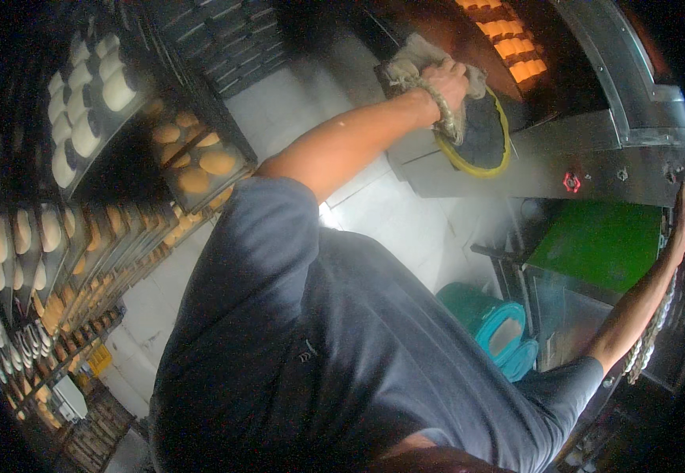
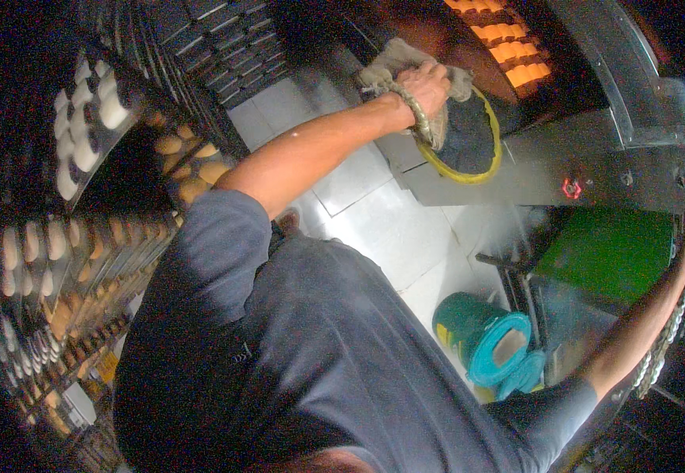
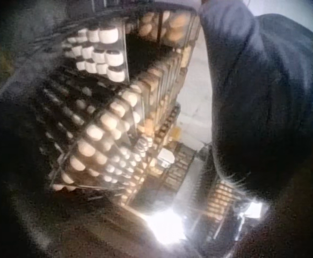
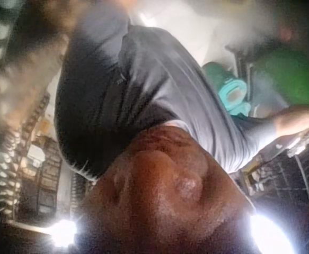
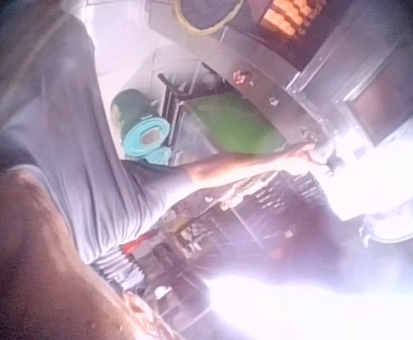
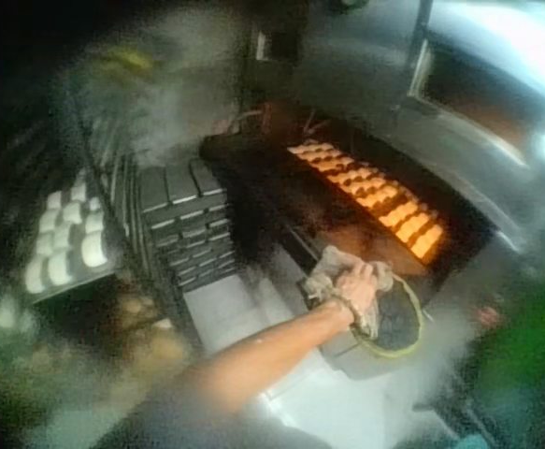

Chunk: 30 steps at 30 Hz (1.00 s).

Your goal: The person loads trays of dough into an industrial oven, operates the oven controls, and removes trays of baked bread using a towel.

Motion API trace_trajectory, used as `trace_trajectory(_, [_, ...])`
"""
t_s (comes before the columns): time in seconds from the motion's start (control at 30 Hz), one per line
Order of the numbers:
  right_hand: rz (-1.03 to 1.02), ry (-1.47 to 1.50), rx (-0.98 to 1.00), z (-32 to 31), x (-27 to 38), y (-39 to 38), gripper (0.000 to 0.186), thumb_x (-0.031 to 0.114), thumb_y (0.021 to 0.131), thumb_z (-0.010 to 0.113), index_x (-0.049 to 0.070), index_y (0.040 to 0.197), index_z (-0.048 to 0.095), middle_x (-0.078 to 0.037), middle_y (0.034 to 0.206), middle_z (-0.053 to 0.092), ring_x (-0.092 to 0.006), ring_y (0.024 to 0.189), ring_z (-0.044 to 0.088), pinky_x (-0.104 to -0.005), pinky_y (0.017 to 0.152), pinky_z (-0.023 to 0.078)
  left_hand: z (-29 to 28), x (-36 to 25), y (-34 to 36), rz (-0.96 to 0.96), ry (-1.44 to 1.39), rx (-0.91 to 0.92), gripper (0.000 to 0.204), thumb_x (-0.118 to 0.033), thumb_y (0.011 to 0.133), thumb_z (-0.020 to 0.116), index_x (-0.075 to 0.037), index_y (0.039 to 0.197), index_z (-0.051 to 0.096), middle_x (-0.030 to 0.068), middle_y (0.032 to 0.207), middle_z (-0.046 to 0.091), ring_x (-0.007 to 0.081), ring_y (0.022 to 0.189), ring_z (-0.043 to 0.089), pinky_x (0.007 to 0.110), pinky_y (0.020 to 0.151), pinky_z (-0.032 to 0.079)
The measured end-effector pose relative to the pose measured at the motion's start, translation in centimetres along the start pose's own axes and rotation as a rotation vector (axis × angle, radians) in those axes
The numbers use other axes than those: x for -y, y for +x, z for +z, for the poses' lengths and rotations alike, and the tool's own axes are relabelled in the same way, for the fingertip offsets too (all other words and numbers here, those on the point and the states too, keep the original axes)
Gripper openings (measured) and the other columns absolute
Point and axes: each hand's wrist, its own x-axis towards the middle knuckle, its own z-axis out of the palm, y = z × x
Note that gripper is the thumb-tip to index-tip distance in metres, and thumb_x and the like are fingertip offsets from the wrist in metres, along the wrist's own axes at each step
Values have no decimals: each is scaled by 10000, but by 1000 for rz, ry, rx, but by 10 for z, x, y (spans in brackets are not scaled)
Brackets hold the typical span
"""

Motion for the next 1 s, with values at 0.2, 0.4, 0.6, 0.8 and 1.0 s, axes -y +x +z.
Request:
trace_trajectory(0.2, [-11, 3, 4, 15, -6, 5, 684, 649, 928, 409, 34, 1226, 452, -214, 1031, 605, -341, 1001, 603, -428, 885, 456, -7, 2, 2, 24, 77, 84, 278, -181, 821, 586, -34, 1043, 667, 141, 1181, 532, 332, 1194, 472, 495, 916, 500])
trace_trajectory(0.4, [-12, 3, -8, 19, -10, 8, 682, 641, 939, 399, 4, 1159, 504, -220, 989, 596, -337, 970, 601, -416, 874, 450, -13, 0, 5, 35, 118, 178, 292, -221, 832, 592, -59, 1058, 684, 126, 1184, 550, 334, 1202, 467, 487, 936, 487])
trace_trajectory(0.6, [-20, -4, -23, 29, -13, 15, 694, 633, 950, 388, -26, 1092, 556, -227, 948, 588, -333, 940, 600, -404, 862, 444, -11, 2, 3, 11, 64, 101, 302, -233, 859, 567, -46, 1071, 673, 129, 1183, 558, 325, 1191, 474, 443, 970, 469])
trace_trajectory(0.8, [20, 2, -71, 18, -24, 5, 719, 644, 934, 417, -45, 1057, 581, -227, 932, 583, -317, 925, 604, -404, 842, 447, -10, -1, 3, 47, 70, 81, 316, -250, 875, 554, -16, 1060, 660, 137, 1187, 554, 311, 1187, 481, 451, 945, 486])
trace_trajectory(1.0, [73, 150, -91, -18, 43, -13, 728, 643, 894, 510, -49, 1117, 559, -224, 984, 615, -306, 943, 630, -432, 804, 476, -17, 0, 1, 20, 106, 95, 333, -264, 879, 564, -5, 1069, 654, 139, 1189, 552, 314, 1189, 480, 449, 932, 497])
